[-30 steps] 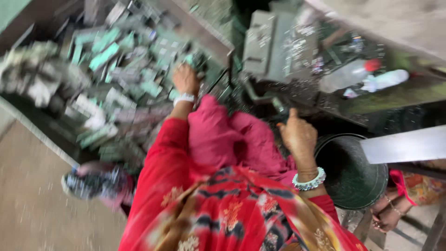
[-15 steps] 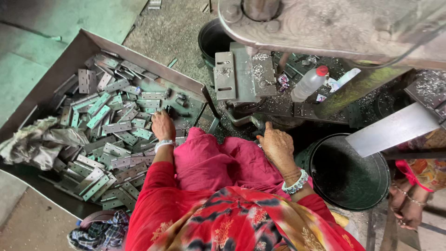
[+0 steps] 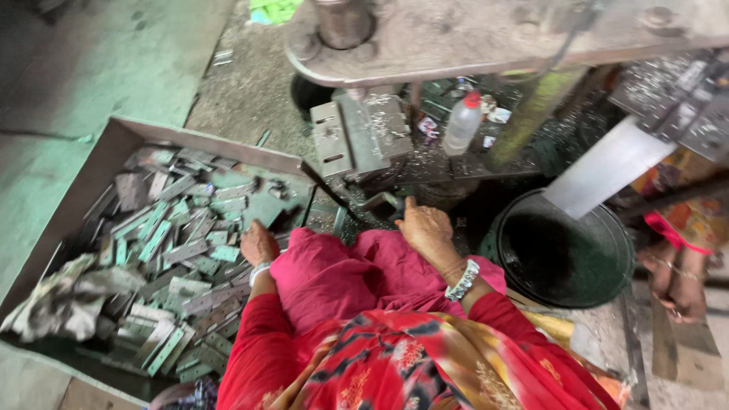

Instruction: The person sits on the floor and repeatedly picks small metal pieces from a bin, places them under a drill press, and operates the machine to drill holes. After each cycle, the person removes the processed piece and places it into a pile.

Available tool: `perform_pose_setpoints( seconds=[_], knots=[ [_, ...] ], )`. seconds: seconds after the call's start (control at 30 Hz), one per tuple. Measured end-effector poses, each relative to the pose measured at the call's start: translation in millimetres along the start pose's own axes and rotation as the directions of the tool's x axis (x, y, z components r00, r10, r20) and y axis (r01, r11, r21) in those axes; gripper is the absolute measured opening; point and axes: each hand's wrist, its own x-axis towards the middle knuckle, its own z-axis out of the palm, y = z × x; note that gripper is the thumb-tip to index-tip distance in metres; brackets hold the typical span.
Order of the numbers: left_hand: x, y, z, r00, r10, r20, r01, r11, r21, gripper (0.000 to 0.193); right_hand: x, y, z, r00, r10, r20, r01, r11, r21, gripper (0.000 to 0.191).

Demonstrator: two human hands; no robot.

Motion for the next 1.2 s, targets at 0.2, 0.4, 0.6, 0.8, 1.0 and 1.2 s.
perform_pose_setpoints(
  seconds=[0.2, 0.4, 0.6, 0.8, 1.0, 1.2],
  knots=[
    [15.2, -14.3, -12.7, 1.000, 0.002, 0.002, -0.002, 0.989, -0.149, 0.025, -0.7, 5.3, 16.8, 0.986, -0.086, -0.146, 0.099, 0.991, 0.085, 0.056],
    [22.7, -21.2, -17.7, 0.980, -0.197, 0.014, 0.018, 0.019, -1.000, 0.047, -9.9, -4.2, 9.8, 0.991, 0.038, -0.130, -0.028, 0.997, 0.078, 0.049],
    [22.2, -20.5, -15.4, 0.960, -0.060, 0.274, 0.245, -0.291, -0.925, 0.056, -19.2, -10.3, -3.2, 0.975, -0.023, -0.219, 0.049, 0.993, 0.111, 0.054],
    [23.4, 15.5, -41.7, 0.959, 0.131, 0.250, 0.282, -0.491, -0.824, 0.065, -24.0, -11.7, -6.8, 0.951, -0.066, -0.301, 0.109, 0.985, 0.131, 0.058],
    [-4.7, 64.2, -68.8, 0.879, 0.253, 0.405, 0.472, -0.332, -0.817, 0.033, -23.0, -22.4, -11.4, 0.886, -0.154, -0.438, 0.300, 0.910, 0.287, 0.067],
    [-51.0, 122.7, -22.0, 0.827, 0.420, 0.373, 0.389, 0.051, -0.920, 0.032, -21.3, -45.5, -2.8, 0.867, -0.236, -0.438, 0.417, 0.826, 0.380, 0.078]
  ],
)
